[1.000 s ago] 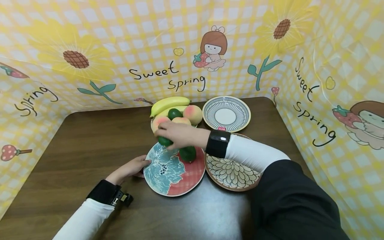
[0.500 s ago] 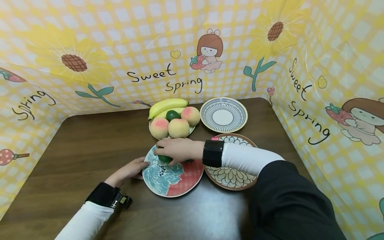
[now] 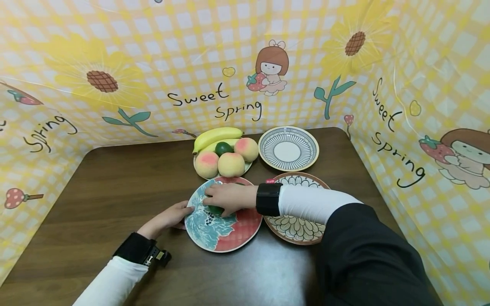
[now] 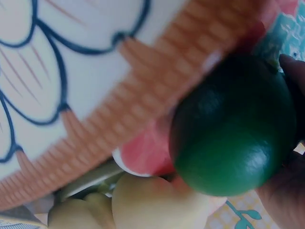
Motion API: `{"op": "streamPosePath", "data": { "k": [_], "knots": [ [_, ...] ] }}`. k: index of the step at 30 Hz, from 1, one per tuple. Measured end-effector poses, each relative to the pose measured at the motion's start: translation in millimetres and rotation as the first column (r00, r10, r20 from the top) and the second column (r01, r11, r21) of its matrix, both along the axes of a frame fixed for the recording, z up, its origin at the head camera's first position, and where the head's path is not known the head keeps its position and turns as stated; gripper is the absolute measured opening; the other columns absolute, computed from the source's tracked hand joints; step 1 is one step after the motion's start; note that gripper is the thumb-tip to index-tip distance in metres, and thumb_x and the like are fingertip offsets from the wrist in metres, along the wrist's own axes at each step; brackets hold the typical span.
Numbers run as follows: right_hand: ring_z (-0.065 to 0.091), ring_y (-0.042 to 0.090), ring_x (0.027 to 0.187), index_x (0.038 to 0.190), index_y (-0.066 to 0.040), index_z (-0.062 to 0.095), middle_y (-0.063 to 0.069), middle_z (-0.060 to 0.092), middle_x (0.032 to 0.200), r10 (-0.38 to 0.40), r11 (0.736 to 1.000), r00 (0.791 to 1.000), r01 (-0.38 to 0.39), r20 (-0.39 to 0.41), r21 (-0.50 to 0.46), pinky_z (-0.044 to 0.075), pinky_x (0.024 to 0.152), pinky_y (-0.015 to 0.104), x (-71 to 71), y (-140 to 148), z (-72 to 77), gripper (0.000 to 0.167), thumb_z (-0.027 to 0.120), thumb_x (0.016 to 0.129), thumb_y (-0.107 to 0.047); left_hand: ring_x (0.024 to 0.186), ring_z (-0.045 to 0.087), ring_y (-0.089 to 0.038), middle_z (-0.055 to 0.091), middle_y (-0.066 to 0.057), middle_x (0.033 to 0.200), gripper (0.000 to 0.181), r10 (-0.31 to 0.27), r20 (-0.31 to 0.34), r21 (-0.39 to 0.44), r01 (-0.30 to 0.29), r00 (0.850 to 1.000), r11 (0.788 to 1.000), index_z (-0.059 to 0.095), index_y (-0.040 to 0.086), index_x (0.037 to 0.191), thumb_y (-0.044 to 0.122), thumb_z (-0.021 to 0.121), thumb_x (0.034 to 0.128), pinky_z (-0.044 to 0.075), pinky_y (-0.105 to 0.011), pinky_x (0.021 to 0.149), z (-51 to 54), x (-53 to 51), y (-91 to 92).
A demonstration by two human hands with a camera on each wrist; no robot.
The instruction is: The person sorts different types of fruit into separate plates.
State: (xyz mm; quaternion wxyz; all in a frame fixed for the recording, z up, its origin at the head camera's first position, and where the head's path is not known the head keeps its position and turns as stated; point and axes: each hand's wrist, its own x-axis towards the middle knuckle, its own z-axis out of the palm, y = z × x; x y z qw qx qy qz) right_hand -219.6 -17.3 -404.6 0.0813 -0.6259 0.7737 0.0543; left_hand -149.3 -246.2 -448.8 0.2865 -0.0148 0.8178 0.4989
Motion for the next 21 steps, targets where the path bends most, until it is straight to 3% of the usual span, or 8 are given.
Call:
{"op": "streamPosePath", "data": {
  "k": [12, 21],
  "knots": [
    [0.048, 0.024, 0.14, 0.142, -0.018, 0.056, 0.009, 0.053, 0.149, -0.02, 1.0, 1.0, 0.02, 0.004, -0.003, 0.043, 0.119, 0.033, -3.3, 0.0, -8.1, 0.055, 0.076, 0.092, -0.03, 0.067, 0.06, -0.005, 0.064, -0.004, 0.089, 0.038, 0.01, -0.018, -0.023, -0.011, 1.0, 1.0, 0.042, -0.013, 0.136, 0.013, 0.035, 0.1089, 0.054, -0.022, 0.059, 0.9, 3.2, 2.5],
    [0.046, 0.026, 0.144, 0.146, -0.018, 0.052, 0.009, 0.05, 0.153, -0.026, 0.999, 1.0, 0.026, -0.004, -0.028, 0.038, 0.123, 0.038, -2.4, 0.8, -4.6, 0.063, 0.076, 0.091, -0.034, 0.065, 0.059, -0.006, 0.063, -0.003, 0.086, 0.036, 0.019, -0.026, -0.035, -0.02, 0.999, 0.999, 0.043, -0.013, 0.133, 0.012, 0.035, 0.1079, 0.053, -0.021, 0.058, 0.7, 3.0, 3.4]
  ]
}}
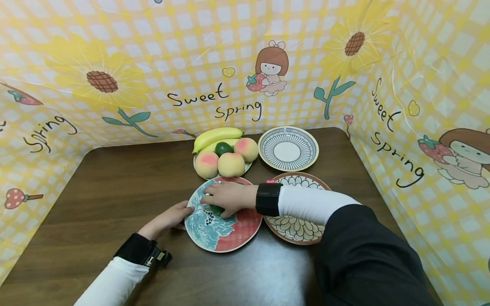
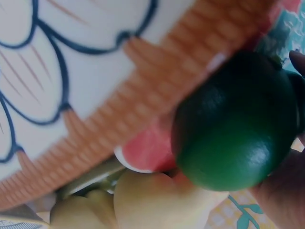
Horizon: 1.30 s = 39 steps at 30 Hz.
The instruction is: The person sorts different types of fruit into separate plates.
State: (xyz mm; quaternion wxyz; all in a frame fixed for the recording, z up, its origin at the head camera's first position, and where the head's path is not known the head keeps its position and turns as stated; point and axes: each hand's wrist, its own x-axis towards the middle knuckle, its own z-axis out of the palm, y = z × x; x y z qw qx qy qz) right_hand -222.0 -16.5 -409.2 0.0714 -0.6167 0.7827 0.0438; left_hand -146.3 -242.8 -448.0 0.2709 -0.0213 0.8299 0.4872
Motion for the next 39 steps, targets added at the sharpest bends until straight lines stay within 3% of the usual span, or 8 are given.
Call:
{"op": "streamPosePath", "data": {
  "k": [4, 9, 15, 20, 25, 32, 35, 39],
  "knots": [
    [0.044, 0.026, 0.146, 0.149, -0.02, 0.049, 0.009, 0.048, 0.155, -0.007, 1.0, 1.0, 0.008, 0.002, -0.022, 0.039, 0.123, 0.041, -1.7, -3.2, 14.5, 0.068, 0.077, 0.09, -0.04, 0.064, 0.058, -0.005, 0.063, -0.001, 0.084, 0.036, 0.009, -0.007, -0.002, -0.009, 1.0, 1.0, 0.043, -0.012, 0.133, 0.012, 0.035, 0.1079, 0.053, -0.021, 0.057, -0.3, -0.8, -4.0],
    [0.043, 0.028, 0.147, 0.151, -0.016, 0.047, 0.014, 0.046, 0.157, -0.066, 0.985, 0.996, 0.074, 0.056, -0.159, 0.04, 0.121, 0.044, -12.4, -6.3, 52.6, 0.076, 0.08, 0.087, -0.041, 0.063, 0.059, -0.004, 0.063, 0.001, 0.082, 0.035, 0.009, -0.01, 0.014, -0.008, 1.0, 1.0, 0.042, -0.013, 0.132, 0.011, 0.035, 0.1077, 0.053, -0.02, 0.057, -1.1, -1.4, -7.7],
    [0.039, 0.032, 0.15, 0.154, -0.012, 0.043, 0.017, 0.042, 0.16, -0.205, 0.935, 0.971, 0.23, 0.12, -0.269, 0.035, 0.125, 0.046, -47.2, -8.7, 95.9, 0.075, 0.076, 0.09, -0.034, 0.063, 0.059, -0.004, 0.062, 0.002, 0.081, 0.037, 0.022, 0.002, 0.003, -0.022, 1.0, 1.0, 0.041, -0.012, 0.135, 0.013, 0.035, 0.1087, 0.053, -0.02, 0.057, 3.2, -3.4, -11.5],
    [0.042, 0.032, 0.148, 0.154, -0.011, 0.044, 0.016, 0.043, 0.158, -0.301, 0.9, 0.933, 0.347, 0.199, -0.262, 0.04, 0.12, 0.045, -84.3, -17.7, 110.9, 0.071, 0.074, 0.093, -0.033, 0.062, 0.059, -0.005, 0.061, 0.001, 0.08, 0.035, 0.033, -0.013, -0.02, -0.033, 0.999, 0.999, 0.045, -0.01, 0.133, 0.014, 0.036, 0.1087, 0.052, -0.02, 0.057, 6.9, -3.9, -12.5],
    [0.042, 0.033, 0.147, 0.152, -0.008, 0.046, 0.016, 0.045, 0.156, -0.376, 0.877, 0.884, 0.436, 0.279, -0.2, 0.039, 0.121, 0.043, -114.2, -28.2, 105.5, 0.066, 0.072, 0.094, -0.029, 0.064, 0.059, -0.006, 0.062, -0.002, 0.082, 0.036, 0.042, -0.014, -0.039, -0.042, 0.999, 0.998, 0.045, -0.011, 0.134, 0.014, 0.037, 0.1086, 0.054, -0.022, 0.057, 9.0, -4.4, -10.9],
    [0.047, 0.035, 0.14, 0.151, -0.006, 0.046, 0.021, 0.046, 0.153, -0.531, 0.815, 0.786, 0.576, 0.316, -0.063, 0.041, 0.117, 0.043, -139.1, -27.8, 66.7, 0.064, 0.071, 0.093, -0.015, 0.066, 0.06, -0.007, 0.064, -0.008, 0.087, 0.041, 0.054, -0.005, -0.034, -0.054, 0.999, 0.998, 0.042, -0.012, 0.14, 0.014, 0.038, 0.1088, 0.055, -0.024, 0.059, 4.5, -1.6, 0.0],
    [0.051, 0.034, 0.132, 0.149, -0.004, 0.048, 0.022, 0.047, 0.148, -0.559, 0.806, 0.768, 0.592, 0.312, -0.015, 0.045, 0.112, 0.042, -142.2, -26.3, 53.6, 0.061, 0.07, 0.093, -0.013, 0.065, 0.06, -0.006, 0.064, -0.006, 0.086, 0.039, 0.047, 0.004, -0.014, -0.047, 0.999, 0.999, 0.044, -0.011, 0.139, 0.014, 0.038, 0.1089, 0.055, -0.022, 0.058, 0.8, 0.9, 3.3],
    [0.054, 0.031, 0.116, 0.146, -0.003, 0.051, 0.023, 0.051, 0.14, -0.562, 0.808, 0.77, 0.59, 0.301, -0.002, 0.047, 0.099, 0.038, -142.2, -31.9, 51.6, 0.057, 0.069, 0.092, -0.013, 0.064, 0.06, -0.006, 0.064, -0.003, 0.084, 0.037, 0.05, 0.011, -0.008, -0.05, 0.999, 0.999, 0.046, -0.01, 0.136, 0.014, 0.038, 0.1088, 0.054, -0.021, 0.058, 0.9, 2.3, 1.7]
  ]
}}
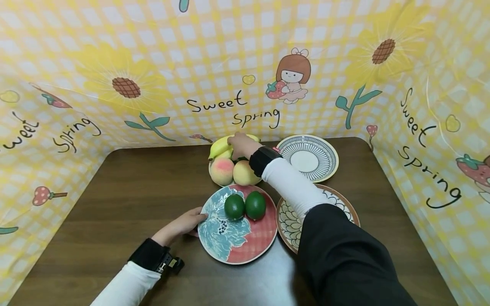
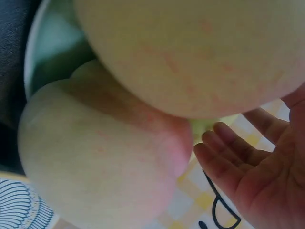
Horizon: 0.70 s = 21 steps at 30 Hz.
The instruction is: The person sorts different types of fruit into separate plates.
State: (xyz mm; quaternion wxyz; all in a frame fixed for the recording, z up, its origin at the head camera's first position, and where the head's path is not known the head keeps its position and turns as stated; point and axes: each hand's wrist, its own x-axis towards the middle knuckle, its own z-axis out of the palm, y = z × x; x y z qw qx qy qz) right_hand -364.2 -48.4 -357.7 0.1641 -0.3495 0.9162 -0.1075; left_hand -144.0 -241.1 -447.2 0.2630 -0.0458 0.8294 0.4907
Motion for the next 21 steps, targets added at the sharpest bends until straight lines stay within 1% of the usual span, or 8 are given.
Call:
{"op": "streamPosePath", "data": {
  "k": [3, 5, 9, 11, 13, 16, 20, 21],
  "knots": [
    [0.051, 0.029, 0.109, 0.144, -0.003, 0.053, 0.022, 0.055, 0.138, -0.002, 1.0, 1.0, 0.002, 0.02, 0.008, 0.043, 0.093, 0.035, 1.7, -2.2, 1.0, 0.056, 0.067, 0.091, -0.011, 0.064, 0.061, -0.006, 0.064, -0.004, 0.085, 0.037, 0.002, 0.0, -0.002, -0.002, 1.0, 1.0, 0.046, -0.011, 0.136, 0.013, 0.038, 0.1088, 0.054, -0.021, 0.058, 2.7, 0.5, -0.7],
    [0.051, 0.028, 0.11, 0.145, -0.003, 0.053, 0.021, 0.057, 0.139, 0.005, 1.0, 0.999, -0.005, 0.033, 0.019, 0.042, 0.093, 0.035, 1.8, -3.0, 1.5, 0.057, 0.066, 0.09, -0.011, 0.065, 0.061, -0.006, 0.064, -0.005, 0.086, 0.038, -0.001, -0.003, -0.005, 0.001, 1.0, 1.0, 0.045, -0.011, 0.137, 0.013, 0.038, 0.109, 0.055, -0.022, 0.058, 5.0, 0.3, -1.4],
    [0.053, 0.028, 0.116, 0.145, -0.002, 0.052, 0.019, 0.058, 0.144, 0.022, 0.999, 0.997, -0.024, 0.077, 0.024, 0.043, 0.1, 0.035, 0.3, -4.3, 2.4, 0.057, 0.065, 0.09, -0.011, 0.066, 0.061, -0.006, 0.065, -0.006, 0.087, 0.04, 0.011, 0.003, -0.002, -0.011, 1.0, 1.0, 0.044, -0.011, 0.139, 0.014, 0.038, 0.1091, 0.056, -0.022, 0.059, 6.5, -0.6, -1.7],
    [0.052, 0.027, 0.115, 0.144, -0.002, 0.053, 0.019, 0.057, 0.145, 0.019, 1.0, 0.994, -0.022, 0.108, 0.022, 0.042, 0.099, 0.034, -1.0, -4.7, 2.4, 0.056, 0.065, 0.09, -0.011, 0.066, 0.061, -0.006, 0.065, -0.006, 0.087, 0.04, 0.019, 0.009, 0.001, -0.019, 1.0, 1.0, 0.043, -0.011, 0.14, 0.014, 0.038, 0.109, 0.056, -0.022, 0.059, 5.1, -1.0, -1.7],
    [0.05, 0.027, 0.11, 0.141, -0.002, 0.055, 0.019, 0.058, 0.142, 0.015, 0.999, 0.99, -0.019, 0.139, 0.03, 0.041, 0.095, 0.033, -2.2, -5.0, 2.6, 0.052, 0.065, 0.09, -0.011, 0.066, 0.061, -0.006, 0.065, -0.005, 0.087, 0.04, 0.018, 0.012, 0.006, -0.018, 1.0, 1.0, 0.043, -0.012, 0.14, 0.014, 0.038, 0.109, 0.056, -0.022, 0.059, 4.3, -1.0, -1.9],
    [0.048, 0.024, 0.108, 0.141, -0.003, 0.056, 0.016, 0.057, 0.143, -0.008, 0.998, 0.981, -0.005, 0.191, 0.068, 0.04, 0.092, 0.031, -4.6, -5.0, 2.4, 0.051, 0.065, 0.091, -0.014, 0.066, 0.062, -0.005, 0.065, -0.005, 0.087, 0.04, 0.008, 0.021, 0.017, -0.008, 1.0, 1.0, 0.043, -0.012, 0.139, 0.014, 0.038, 0.1092, 0.055, -0.022, 0.059, 2.8, -0.7, -2.0],
    [0.046, 0.022, 0.111, 0.144, -0.005, 0.052, 0.013, 0.052, 0.147, -0.049, 0.99, 0.965, 0.014, 0.256, 0.139, 0.04, 0.094, 0.031, -8.0, -5.1, 2.6, 0.055, 0.065, 0.093, -0.019, 0.066, 0.062, -0.005, 0.065, -0.004, 0.087, 0.039, 0.003, 0.03, 0.029, -0.003, 1.0, 1.0, 0.044, -0.011, 0.138, 0.014, 0.038, 0.1092, 0.055, -0.021, 0.059, 0.6, -0.3, -0.7],
    [0.045, 0.022, 0.111, 0.143, -0.006, 0.051, 0.012, 0.051, 0.146, -0.059, 0.987, 0.962, 0.017, 0.266, 0.157, 0.04, 0.093, 0.031, -8.8, -5.2, 2.6, 0.054, 0.066, 0.093, -0.02, 0.066, 0.061, -0.005, 0.064, -0.004, 0.087, 0.038, 0.002, 0.029, 0.029, -0.003, 1.0, 1.0, 0.044, -0.011, 0.137, 0.014, 0.038, 0.1091, 0.055, -0.021, 0.059, 0.2, -0.2, -0.1]
  ]
}}
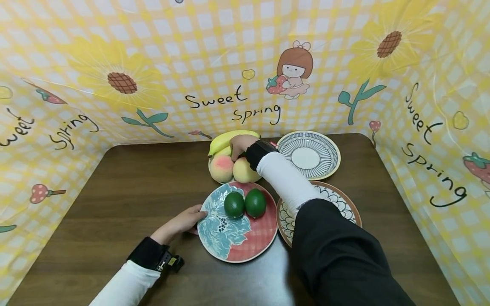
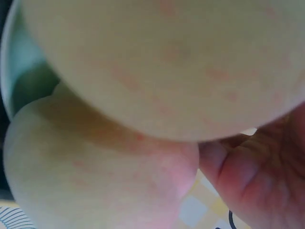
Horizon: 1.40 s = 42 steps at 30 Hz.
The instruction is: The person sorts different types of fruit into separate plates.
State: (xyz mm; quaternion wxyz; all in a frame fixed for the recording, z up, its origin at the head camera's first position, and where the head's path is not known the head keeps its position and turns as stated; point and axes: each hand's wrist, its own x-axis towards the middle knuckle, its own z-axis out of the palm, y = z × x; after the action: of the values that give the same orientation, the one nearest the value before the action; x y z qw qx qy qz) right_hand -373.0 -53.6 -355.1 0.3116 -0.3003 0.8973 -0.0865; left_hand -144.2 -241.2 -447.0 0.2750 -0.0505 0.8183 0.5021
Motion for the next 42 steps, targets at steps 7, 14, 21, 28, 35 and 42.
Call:
{"op": "streamPosePath", "data": {
  "k": [7, 14, 21, 28, 35, 42],
  "knots": [
    [0.039, 0.02, 0.094, 0.109, -0.005, 0.052, 0.006, 0.045, 0.106, -0.001, 0.999, 1.0, 0.001, -0.006, 0.044, 0.034, 0.08, 0.028, -1.6, -3.9, 0.2, 0.025, 0.066, 0.091, -0.014, 0.066, 0.061, -0.006, 0.063, -0.001, 0.085, 0.037, 0.031, 0.012, -0.003, -0.031, 0.999, 1.0, 0.048, -0.007, 0.136, 0.017, 0.039, 0.1091, 0.054, -0.02, 0.059, -1.2, 0.8, 1.4],
    [0.044, 0.022, 0.1, 0.13, 0.0, 0.052, 0.011, 0.055, 0.121, -0.031, 0.999, 0.998, 0.03, -0.054, -0.031, 0.039, 0.087, 0.029, 2.4, -4.5, 3.9, 0.046, 0.068, 0.091, -0.019, 0.065, 0.061, -0.006, 0.063, 0.0, 0.082, 0.038, 0.049, 0.02, -0.005, -0.048, 0.999, 0.999, 0.047, -0.007, 0.137, 0.018, 0.039, 0.1092, 0.053, -0.021, 0.058, -3.4, -0.7, -1.8],
    [0.049, 0.024, 0.11, 0.143, -0.003, 0.051, 0.016, 0.056, 0.137, -0.045, 0.992, 0.997, 0.037, -0.066, -0.121, 0.044, 0.096, 0.033, 6.7, -1.1, 0.1, 0.055, 0.066, 0.093, -0.02, 0.065, 0.062, -0.006, 0.065, -0.001, 0.083, 0.038, 0.022, 0.009, 0.033, -0.022, 1.0, 0.999, 0.045, -0.01, 0.136, 0.015, 0.037, 0.1091, 0.056, -0.021, 0.058, -2.7, 0.2, -1.8],
    [0.041, 0.031, 0.132, 0.15, -0.008, 0.047, 0.022, 0.041, 0.153, -0.068, 0.98, 0.995, 0.052, -0.076, -0.19, 0.041, 0.109, 0.04, 9.6, 1.9, -5.9, 0.063, 0.067, 0.091, -0.02, 0.066, 0.063, -0.005, 0.065, -0.001, 0.084, 0.039, 0.026, 0.009, 0.032, -0.027, 1.0, 0.999, 0.044, -0.01, 0.138, 0.015, 0.037, 0.1094, 0.056, -0.021, 0.058, -1.9, -0.5, -0.9],
    [0.049, 0.03, 0.122, 0.151, -0.006, 0.046, 0.022, 0.05, 0.148, -0.032, 0.968, 0.99, -0.002, -0.135, -0.25, 0.042, 0.106, 0.038, 8.8, 6.8, -13.1, 0.062, 0.065, 0.093, -0.019, 0.065, 0.063, -0.005, 0.065, 0.0, 0.083, 0.038, 0.02, 0.003, 0.035, -0.02, 1.0, 0.999, 0.044, -0.011, 0.138, 0.014, 0.037, 0.1089, 0.056, -0.021, 0.058, -5.2, -1.8, -1.1],
    [0.051, 0.031, 0.119, 0.15, -0.005, 0.046, 0.021, 0.053, 0.145, -0.024, 0.945, 0.987, -0.029, -0.157, -0.325, 0.043, 0.102, 0.038, 15.0, 14.1, -9.0, 0.067, 0.068, 0.087, -0.011, 0.064, 0.063, -0.005, 0.066, -0.002, 0.085, 0.041, 0.029, -0.001, 0.024, -0.029, 1.0, 0.999, 0.041, -0.011, 0.14, 0.014, 0.037, 0.1085, 0.057, -0.022, 0.058, -4.2, -1.2, -1.4]
  ]
}}
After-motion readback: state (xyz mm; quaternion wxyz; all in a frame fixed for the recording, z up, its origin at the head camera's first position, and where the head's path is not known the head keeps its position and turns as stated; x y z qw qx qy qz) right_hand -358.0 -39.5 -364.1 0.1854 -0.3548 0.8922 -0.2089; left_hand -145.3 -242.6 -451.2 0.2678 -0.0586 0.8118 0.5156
